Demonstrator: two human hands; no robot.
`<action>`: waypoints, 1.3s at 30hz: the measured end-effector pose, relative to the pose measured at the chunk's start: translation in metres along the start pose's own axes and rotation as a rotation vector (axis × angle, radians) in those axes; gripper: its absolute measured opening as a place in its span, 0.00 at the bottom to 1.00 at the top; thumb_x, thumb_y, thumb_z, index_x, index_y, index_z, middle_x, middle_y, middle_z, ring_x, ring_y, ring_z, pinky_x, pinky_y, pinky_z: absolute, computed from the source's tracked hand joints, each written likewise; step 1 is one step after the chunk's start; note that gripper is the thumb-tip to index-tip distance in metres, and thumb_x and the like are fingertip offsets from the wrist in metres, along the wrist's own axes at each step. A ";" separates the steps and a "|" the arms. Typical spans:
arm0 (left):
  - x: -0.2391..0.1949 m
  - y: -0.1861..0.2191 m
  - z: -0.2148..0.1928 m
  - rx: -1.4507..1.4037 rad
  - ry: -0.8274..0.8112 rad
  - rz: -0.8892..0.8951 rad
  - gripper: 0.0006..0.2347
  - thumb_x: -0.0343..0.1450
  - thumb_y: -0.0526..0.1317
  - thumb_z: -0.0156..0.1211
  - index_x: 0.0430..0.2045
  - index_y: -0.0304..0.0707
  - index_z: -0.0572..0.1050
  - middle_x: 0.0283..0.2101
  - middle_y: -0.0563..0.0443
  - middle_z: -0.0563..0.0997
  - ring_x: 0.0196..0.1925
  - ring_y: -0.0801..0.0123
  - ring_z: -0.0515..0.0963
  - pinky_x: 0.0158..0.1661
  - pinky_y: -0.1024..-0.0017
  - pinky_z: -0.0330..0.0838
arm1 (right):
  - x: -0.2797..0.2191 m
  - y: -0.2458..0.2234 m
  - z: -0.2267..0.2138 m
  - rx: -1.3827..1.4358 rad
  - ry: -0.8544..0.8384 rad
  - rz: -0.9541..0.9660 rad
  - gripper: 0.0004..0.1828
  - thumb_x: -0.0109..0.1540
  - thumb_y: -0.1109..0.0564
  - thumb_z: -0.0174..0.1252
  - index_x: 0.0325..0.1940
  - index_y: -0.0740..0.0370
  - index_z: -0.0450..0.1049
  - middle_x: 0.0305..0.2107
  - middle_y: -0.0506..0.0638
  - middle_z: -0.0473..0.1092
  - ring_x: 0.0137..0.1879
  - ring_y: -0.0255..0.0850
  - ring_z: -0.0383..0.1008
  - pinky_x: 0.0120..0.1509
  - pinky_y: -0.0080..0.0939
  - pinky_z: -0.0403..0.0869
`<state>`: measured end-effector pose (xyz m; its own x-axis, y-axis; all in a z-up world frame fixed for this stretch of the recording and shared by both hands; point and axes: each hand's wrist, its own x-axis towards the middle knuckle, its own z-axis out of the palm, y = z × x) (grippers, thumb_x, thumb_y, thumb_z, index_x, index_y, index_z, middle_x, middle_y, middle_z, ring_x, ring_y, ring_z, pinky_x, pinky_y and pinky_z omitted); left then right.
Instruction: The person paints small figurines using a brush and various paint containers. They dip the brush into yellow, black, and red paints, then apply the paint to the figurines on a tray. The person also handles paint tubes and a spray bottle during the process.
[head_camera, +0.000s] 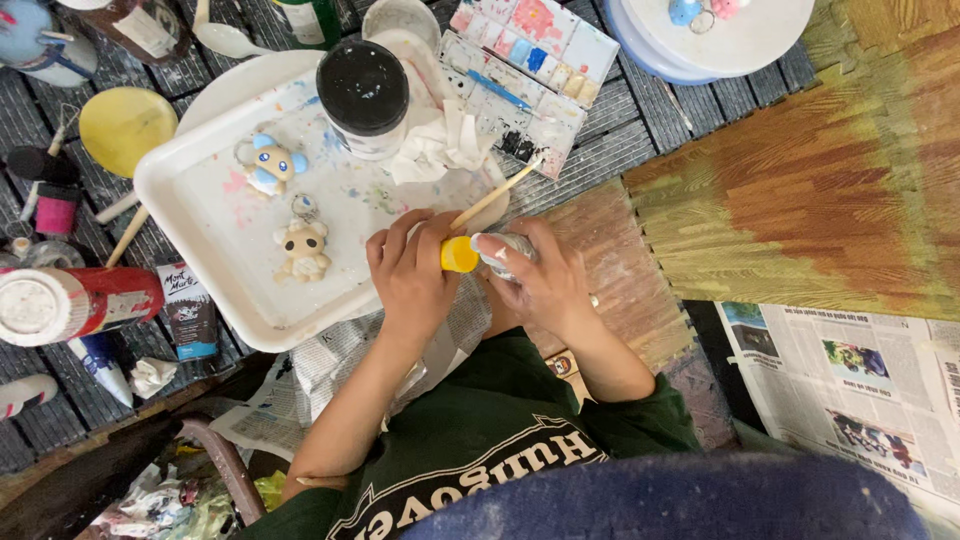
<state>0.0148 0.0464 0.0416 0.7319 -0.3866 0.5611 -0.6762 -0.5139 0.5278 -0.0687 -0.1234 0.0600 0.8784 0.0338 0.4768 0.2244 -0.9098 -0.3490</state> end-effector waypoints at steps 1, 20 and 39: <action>-0.001 -0.001 0.000 0.006 0.001 -0.004 0.13 0.68 0.34 0.66 0.46 0.40 0.75 0.45 0.54 0.82 0.55 0.63 0.79 0.52 0.61 0.61 | 0.000 0.000 0.000 -0.014 -0.013 -0.007 0.37 0.54 0.57 0.75 0.64 0.38 0.69 0.48 0.53 0.69 0.42 0.50 0.79 0.36 0.46 0.77; -0.002 -0.007 0.002 0.000 0.001 -0.012 0.15 0.66 0.32 0.65 0.47 0.39 0.74 0.46 0.54 0.82 0.56 0.61 0.78 0.53 0.58 0.59 | 0.003 0.012 0.003 -0.057 -0.100 -0.090 0.42 0.54 0.55 0.75 0.67 0.30 0.64 0.51 0.54 0.68 0.42 0.52 0.77 0.39 0.48 0.77; -0.004 0.003 -0.013 -0.397 0.060 -0.185 0.09 0.71 0.30 0.69 0.40 0.35 0.75 0.44 0.46 0.82 0.46 0.59 0.80 0.47 0.65 0.74 | -0.042 0.168 0.026 0.232 0.645 0.418 0.44 0.74 0.63 0.53 0.84 0.50 0.30 0.78 0.54 0.31 0.81 0.50 0.44 0.85 0.58 0.54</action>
<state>0.0089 0.0560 0.0490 0.8454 -0.2646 0.4641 -0.5229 -0.2321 0.8202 -0.0574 -0.2670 -0.0393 0.5080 -0.6011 0.6170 0.0753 -0.6825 -0.7270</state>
